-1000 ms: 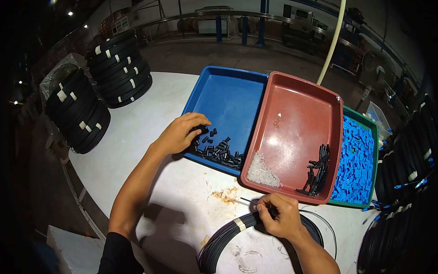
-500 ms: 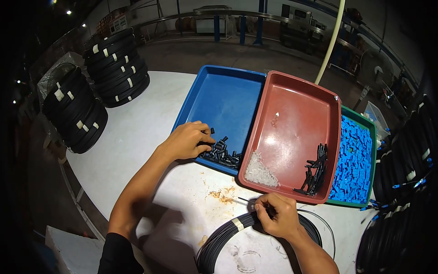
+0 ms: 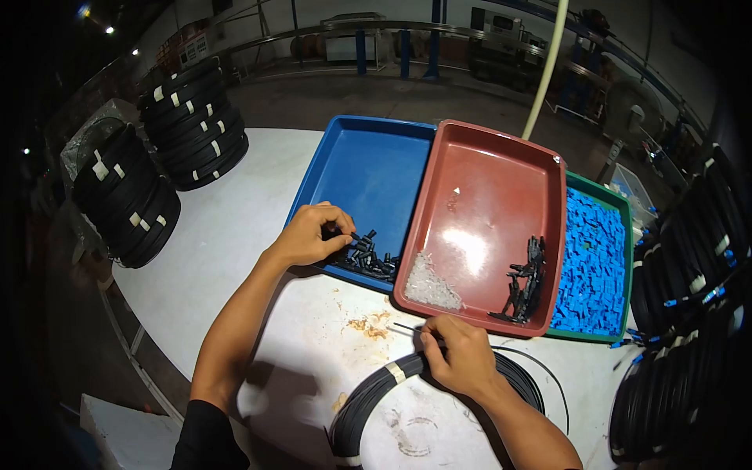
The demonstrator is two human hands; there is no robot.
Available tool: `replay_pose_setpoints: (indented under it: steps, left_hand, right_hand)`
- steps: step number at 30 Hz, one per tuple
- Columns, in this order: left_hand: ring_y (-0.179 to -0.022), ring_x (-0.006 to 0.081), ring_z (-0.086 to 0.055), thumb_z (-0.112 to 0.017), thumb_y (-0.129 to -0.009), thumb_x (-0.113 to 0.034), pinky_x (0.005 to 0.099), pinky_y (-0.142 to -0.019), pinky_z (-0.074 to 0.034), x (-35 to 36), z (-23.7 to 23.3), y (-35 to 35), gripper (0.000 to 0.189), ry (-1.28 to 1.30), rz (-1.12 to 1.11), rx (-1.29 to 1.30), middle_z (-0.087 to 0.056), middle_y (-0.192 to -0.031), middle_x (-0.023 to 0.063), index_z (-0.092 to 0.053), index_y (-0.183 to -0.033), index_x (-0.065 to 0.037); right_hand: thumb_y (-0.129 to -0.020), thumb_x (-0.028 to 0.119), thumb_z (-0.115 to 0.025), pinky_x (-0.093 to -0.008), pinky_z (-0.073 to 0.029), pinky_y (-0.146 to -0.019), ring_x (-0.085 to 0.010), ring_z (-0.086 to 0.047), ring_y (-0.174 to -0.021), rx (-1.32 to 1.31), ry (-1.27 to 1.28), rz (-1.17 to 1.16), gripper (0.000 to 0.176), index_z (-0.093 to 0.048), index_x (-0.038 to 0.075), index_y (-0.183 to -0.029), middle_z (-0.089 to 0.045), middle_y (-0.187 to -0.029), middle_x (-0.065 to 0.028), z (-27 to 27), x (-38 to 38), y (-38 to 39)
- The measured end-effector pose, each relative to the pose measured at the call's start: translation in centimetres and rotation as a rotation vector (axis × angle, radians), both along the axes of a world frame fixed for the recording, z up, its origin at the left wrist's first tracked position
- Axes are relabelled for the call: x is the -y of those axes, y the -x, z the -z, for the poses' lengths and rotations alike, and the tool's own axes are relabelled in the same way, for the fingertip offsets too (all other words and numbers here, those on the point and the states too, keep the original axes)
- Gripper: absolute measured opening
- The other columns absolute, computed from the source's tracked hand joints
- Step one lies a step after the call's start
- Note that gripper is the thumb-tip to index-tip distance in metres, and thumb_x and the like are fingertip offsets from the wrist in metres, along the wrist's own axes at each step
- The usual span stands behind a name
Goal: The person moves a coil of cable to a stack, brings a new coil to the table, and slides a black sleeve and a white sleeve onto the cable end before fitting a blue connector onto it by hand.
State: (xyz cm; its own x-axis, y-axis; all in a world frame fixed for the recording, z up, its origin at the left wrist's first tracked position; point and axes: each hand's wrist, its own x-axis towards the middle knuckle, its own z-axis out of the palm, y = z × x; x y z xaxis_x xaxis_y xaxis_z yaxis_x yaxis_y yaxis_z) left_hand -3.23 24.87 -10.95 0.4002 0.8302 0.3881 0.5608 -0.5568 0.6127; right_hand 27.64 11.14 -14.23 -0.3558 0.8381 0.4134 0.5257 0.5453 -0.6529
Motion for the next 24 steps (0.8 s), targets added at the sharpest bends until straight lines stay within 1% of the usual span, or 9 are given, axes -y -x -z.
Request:
replay_pose_setpoints:
  steps: [3, 4, 5, 7, 9, 17, 21, 22, 24]
  left_hand:
    - [-0.083, 0.0167, -0.065, -0.076, -0.080, -0.005, 0.0308, -0.076, -0.050, 1.4, -0.6, -1.6, 0.007, 0.017, -0.050, 0.184, -0.075, -0.092, 0.0076, -0.069, -0.080, -0.003]
    - [-0.078, 0.0096, -0.061, -0.076, -0.082, -0.006, 0.0251, -0.072, -0.046, 1.6, 0.0, -2.1, 0.009, 0.031, -0.009, 0.299, -0.074, -0.091, 0.0061, -0.068, -0.085, -0.003]
    - [-0.078, 0.0096, -0.061, -0.076, -0.082, -0.006, 0.0251, -0.072, -0.046, 2.0, 0.6, -3.0, 0.009, 0.023, 0.010, 0.292, -0.074, -0.091, 0.0061, -0.068, -0.085, -0.003]
    - [-0.078, 0.0058, -0.058, -0.076, -0.085, -0.007, 0.0219, -0.070, -0.043, 3.3, 1.5, -5.7, 0.012, 0.101, 0.162, 0.708, -0.073, -0.093, 0.0038, -0.067, -0.092, -0.003]
    - [-0.083, 0.0079, -0.062, -0.073, -0.090, -0.008, 0.0237, -0.078, -0.049, 5.7, 1.0, -8.7, 0.016, 0.093, 0.212, 0.845, -0.072, -0.098, 0.0044, -0.068, -0.104, 0.000]
    - [-0.087, 0.0119, -0.065, -0.073, -0.095, -0.014, 0.0258, -0.078, -0.051, 10.3, 2.5, -14.7, 0.018, 0.217, 0.224, 0.983, -0.074, -0.097, 0.0076, -0.073, -0.107, 0.000]
    - [-0.093, 0.0131, -0.067, -0.075, -0.092, -0.009, 0.0271, -0.086, -0.052, 10.7, 3.8, -16.8, 0.018, 0.215, 0.234, 1.049, -0.074, -0.100, 0.0081, -0.073, -0.107, 0.001]
    - [-0.090, 0.0110, -0.066, -0.075, -0.092, -0.009, 0.0257, -0.083, -0.052, 11.0, 3.7, -17.2, 0.018, 0.201, 0.230, 1.010, -0.073, -0.100, 0.0065, -0.072, -0.107, 0.000]
    - [-0.089, 0.0096, -0.066, -0.076, -0.092, -0.010, 0.0245, -0.081, -0.052, 11.8, 3.5, -18.1, 0.018, 0.226, 0.209, 0.965, -0.073, -0.099, 0.0048, -0.072, -0.107, -0.001]
  right_hand:
    - [-0.092, 0.015, -0.064, -0.0448, -0.052, -0.066, -0.0368, -0.067, -0.073, 0.112, -0.015, -0.002, 0.011, -0.062, 0.004, -0.095, -0.068, -0.082, -0.0149, -0.3, 0.4, 0.0]
    - [-0.094, 0.015, -0.062, -0.0455, -0.052, -0.067, -0.0373, -0.067, -0.074, 0.136, -0.011, -0.005, 0.011, -0.061, 0.004, -0.096, -0.068, -0.082, -0.0154, -0.4, 0.6, -0.1]
    - [-0.095, 0.016, -0.061, -0.0462, -0.052, -0.067, -0.0377, -0.067, -0.074, 0.160, -0.007, -0.008, 0.012, -0.060, 0.004, -0.097, -0.068, -0.082, -0.0159, -0.5, 0.8, -0.1]
    - [-0.097, 0.019, -0.058, -0.0494, -0.051, -0.068, -0.0394, -0.067, -0.076, 0.293, -0.064, -0.020, 0.016, -0.055, 0.004, -0.102, -0.068, -0.081, -0.0180, -0.3, 1.1, -0.2]
    - [-0.098, 0.020, -0.057, -0.0514, -0.050, -0.069, -0.0405, -0.067, -0.076, 0.300, -0.077, -0.019, 0.017, -0.054, 0.004, -0.103, -0.068, -0.081, -0.0191, 0.3, 1.1, -0.4]
    - [-0.100, 0.023, -0.055, -0.0541, -0.049, -0.068, -0.0442, -0.065, -0.071, 0.230, -0.117, -0.101, 0.021, -0.051, 0.004, -0.109, -0.066, -0.075, -0.0208, 1.1, 0.8, -2.8]
    - [-0.090, 0.007, -0.062, -0.0479, -0.050, -0.075, -0.0401, -0.066, -0.085, 0.226, -0.035, -0.046, 0.009, -0.058, 0.003, -0.098, -0.067, -0.086, -0.0195, -0.8, 2.1, -5.0]
    - [-0.082, -0.001, -0.063, -0.0467, -0.050, -0.079, -0.0391, -0.065, -0.091, 0.258, -0.025, -0.009, 0.012, -0.060, 0.002, -0.093, -0.066, -0.090, -0.0187, -1.6, 2.9, -6.0]
    - [-0.078, -0.004, -0.062, -0.0465, -0.050, -0.078, -0.0399, -0.065, -0.088, 0.202, 0.016, 0.148, 0.013, -0.062, 0.001, -0.089, -0.066, -0.086, -0.0191, -2.4, 4.0, -7.6]
